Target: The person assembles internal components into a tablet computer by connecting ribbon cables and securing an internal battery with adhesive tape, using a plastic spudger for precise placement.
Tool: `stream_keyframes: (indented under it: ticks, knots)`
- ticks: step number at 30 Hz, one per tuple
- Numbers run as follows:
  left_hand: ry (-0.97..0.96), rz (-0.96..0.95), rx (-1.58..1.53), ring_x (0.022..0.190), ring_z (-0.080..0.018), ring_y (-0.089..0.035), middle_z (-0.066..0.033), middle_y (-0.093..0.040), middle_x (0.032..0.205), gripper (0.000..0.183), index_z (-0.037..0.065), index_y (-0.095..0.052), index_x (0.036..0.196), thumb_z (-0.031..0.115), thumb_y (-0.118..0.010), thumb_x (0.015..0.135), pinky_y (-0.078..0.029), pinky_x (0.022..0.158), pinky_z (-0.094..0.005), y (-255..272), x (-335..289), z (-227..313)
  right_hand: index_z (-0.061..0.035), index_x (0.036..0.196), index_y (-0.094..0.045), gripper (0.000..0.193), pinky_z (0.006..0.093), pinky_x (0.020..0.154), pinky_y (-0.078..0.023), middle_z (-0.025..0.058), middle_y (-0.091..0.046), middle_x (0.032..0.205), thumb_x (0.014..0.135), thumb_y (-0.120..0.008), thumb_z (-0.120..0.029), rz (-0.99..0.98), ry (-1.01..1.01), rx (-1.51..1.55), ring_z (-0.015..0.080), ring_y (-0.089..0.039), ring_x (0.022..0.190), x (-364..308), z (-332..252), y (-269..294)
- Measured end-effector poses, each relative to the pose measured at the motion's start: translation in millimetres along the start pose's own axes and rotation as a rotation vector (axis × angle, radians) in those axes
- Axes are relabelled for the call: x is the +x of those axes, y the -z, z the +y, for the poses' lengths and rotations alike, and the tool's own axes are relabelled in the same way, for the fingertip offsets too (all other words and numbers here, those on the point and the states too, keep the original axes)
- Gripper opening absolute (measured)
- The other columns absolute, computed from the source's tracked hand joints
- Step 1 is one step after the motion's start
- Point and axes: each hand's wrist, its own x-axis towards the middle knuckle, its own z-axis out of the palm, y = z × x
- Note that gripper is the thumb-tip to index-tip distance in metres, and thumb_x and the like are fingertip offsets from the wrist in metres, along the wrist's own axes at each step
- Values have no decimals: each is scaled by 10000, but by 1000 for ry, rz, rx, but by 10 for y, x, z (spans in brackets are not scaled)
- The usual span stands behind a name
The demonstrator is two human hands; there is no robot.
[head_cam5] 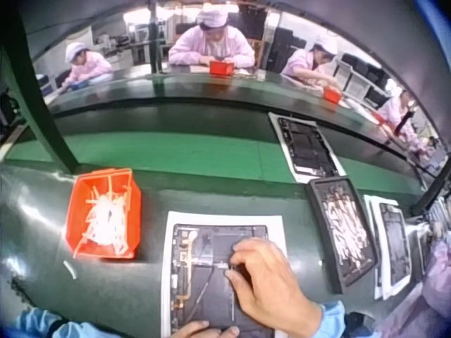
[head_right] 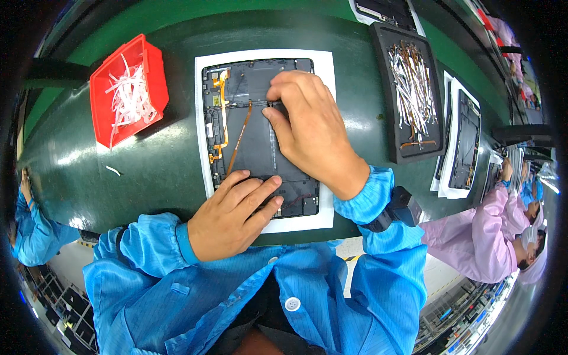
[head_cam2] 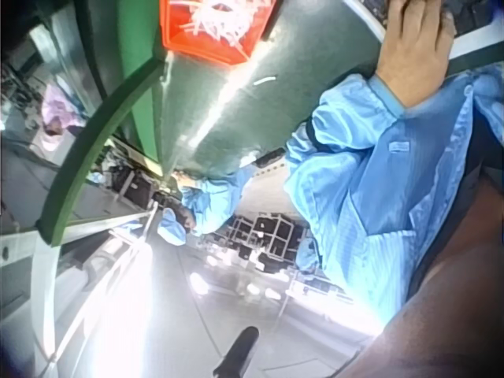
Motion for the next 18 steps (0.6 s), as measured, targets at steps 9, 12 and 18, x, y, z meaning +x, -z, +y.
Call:
stream_keyframes:
  ticks: [9,12,18]
  knots:
    - [-16,32,-7,1273,-367,-589,-241,-599,1507,480,-19,-673,1348,127,-727,894,-434,1194,-576,-40,-26,-14,-54,1122,-599,522,585,1232,-367,223,-519,1530,781,-960,-216,-152,-27,-29,490,-427,1513,-266,-146,292]
    - [-27,42,0,1278,-369,-583,-239,-602,1499,490,-20,-675,1350,121,-734,885,-432,1196,-574,-57,-34,-9,-67,1092,-594,546,597,1257,-338,237,-468,1592,759,-985,-250,-234,-115,44,517,-350,1567,-446,-201,401]
    - [-33,-3,37,1339,-354,-557,-232,-599,1503,446,-39,-695,1341,160,-664,944,-394,1234,-557,-34,-23,-14,-67,1048,-585,515,585,1247,-337,237,-473,1593,762,-979,-234,-162,-190,3,509,-363,1555,-395,-209,324]
